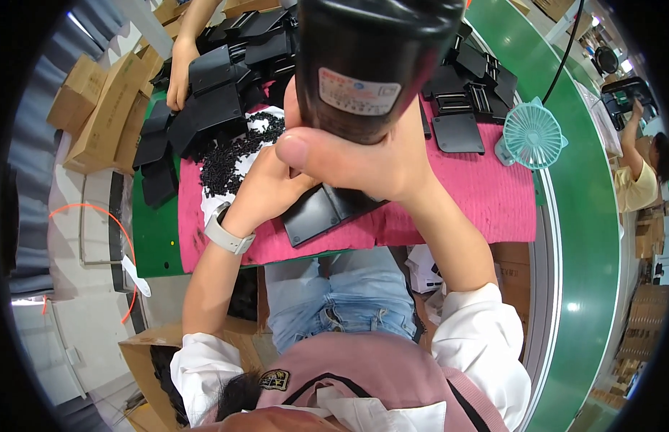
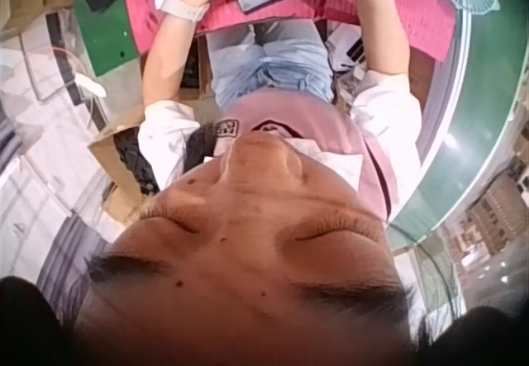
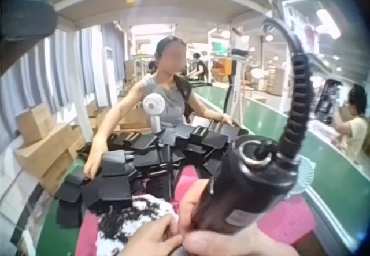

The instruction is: Assembling plastic components by manually positioning parts and using an electric screwdriver to secure them with screws.

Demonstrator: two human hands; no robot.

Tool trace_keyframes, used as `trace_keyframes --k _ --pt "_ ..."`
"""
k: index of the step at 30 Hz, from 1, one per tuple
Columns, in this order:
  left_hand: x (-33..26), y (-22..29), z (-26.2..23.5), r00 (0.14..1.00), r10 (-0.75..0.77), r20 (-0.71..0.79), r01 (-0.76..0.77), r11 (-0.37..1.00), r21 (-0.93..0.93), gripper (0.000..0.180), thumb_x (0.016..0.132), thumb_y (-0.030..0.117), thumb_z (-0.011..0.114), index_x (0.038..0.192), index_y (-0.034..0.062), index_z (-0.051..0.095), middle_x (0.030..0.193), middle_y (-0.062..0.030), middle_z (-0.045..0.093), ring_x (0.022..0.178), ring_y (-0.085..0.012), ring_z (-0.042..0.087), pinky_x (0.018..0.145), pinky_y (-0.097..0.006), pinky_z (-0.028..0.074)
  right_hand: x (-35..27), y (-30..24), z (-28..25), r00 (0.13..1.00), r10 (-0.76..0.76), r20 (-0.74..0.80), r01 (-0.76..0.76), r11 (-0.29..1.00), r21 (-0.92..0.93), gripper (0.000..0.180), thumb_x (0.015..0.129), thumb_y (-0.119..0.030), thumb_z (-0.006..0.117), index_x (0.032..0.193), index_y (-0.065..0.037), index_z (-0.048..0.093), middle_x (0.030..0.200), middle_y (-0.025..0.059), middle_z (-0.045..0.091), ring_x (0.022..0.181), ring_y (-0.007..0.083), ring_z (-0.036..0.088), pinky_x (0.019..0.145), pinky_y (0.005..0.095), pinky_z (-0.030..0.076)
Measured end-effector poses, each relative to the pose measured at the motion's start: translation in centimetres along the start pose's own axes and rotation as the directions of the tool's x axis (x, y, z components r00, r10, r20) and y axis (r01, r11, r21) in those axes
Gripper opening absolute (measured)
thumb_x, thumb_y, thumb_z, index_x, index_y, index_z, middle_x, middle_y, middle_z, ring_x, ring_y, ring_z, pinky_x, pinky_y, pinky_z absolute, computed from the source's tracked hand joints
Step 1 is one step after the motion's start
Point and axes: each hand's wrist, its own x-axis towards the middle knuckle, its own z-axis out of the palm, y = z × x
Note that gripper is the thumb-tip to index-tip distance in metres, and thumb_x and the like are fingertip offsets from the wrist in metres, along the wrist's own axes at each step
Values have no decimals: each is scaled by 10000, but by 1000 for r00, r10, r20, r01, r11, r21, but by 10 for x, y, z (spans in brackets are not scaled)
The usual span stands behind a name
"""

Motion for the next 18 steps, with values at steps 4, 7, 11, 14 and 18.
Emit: trace_keyframes --k 4,7,11,14,18 --pt "0 2 -3 997 -68 37 67 998 15 278 744 161 702 735 2 474 589 -113 541 540 -277 541 522 -366 412 2 -1 -2 996 86 31 -88 995 53 381 767 -271 687 853 -2 431 534 39 433 396 97 389 368 220 319" --pt "1 3 -3 995 -88 52 87 996 34 285 735 158 703 707 4 465 569 -111 505 530 -274 519 516 -372 402 3 3 -4 998 46 46 -49 997 61 382 763 -272 695 836 -3 434 533 36 430 395 98 393 369 219 320" --pt "2 0 -4 999 -9 33 8 1000 25 303 734 152 695 665 -3 445 549 -118 468 504 -273 487 498 -371 378 -1 5 6 999 13 -38 -12 1000 20 395 730 -255 730 796 -4 432 532 34 434 409 100 414 380 217 334" --pt "5 -7 -1 993 116 32 -116 993 8 310 737 146 685 647 1 425 532 -125 442 485 -274 472 481 -379 353 -6 -2 11 1000 8 -20 -8 999 -37 392 704 -258 740 820 6 475 564 36 485 451 94 451 418 216 369" --pt "1 8 -8 1000 -16 -2 16 989 145 232 740 167 700 716 6 534 568 -138 488 536 -301 525 511 -369 392 -8 -12 -5 999 43 -15 -41 992 119 416 725 -270 722 913 12 481 588 40 496 453 109 452 418 233 369"
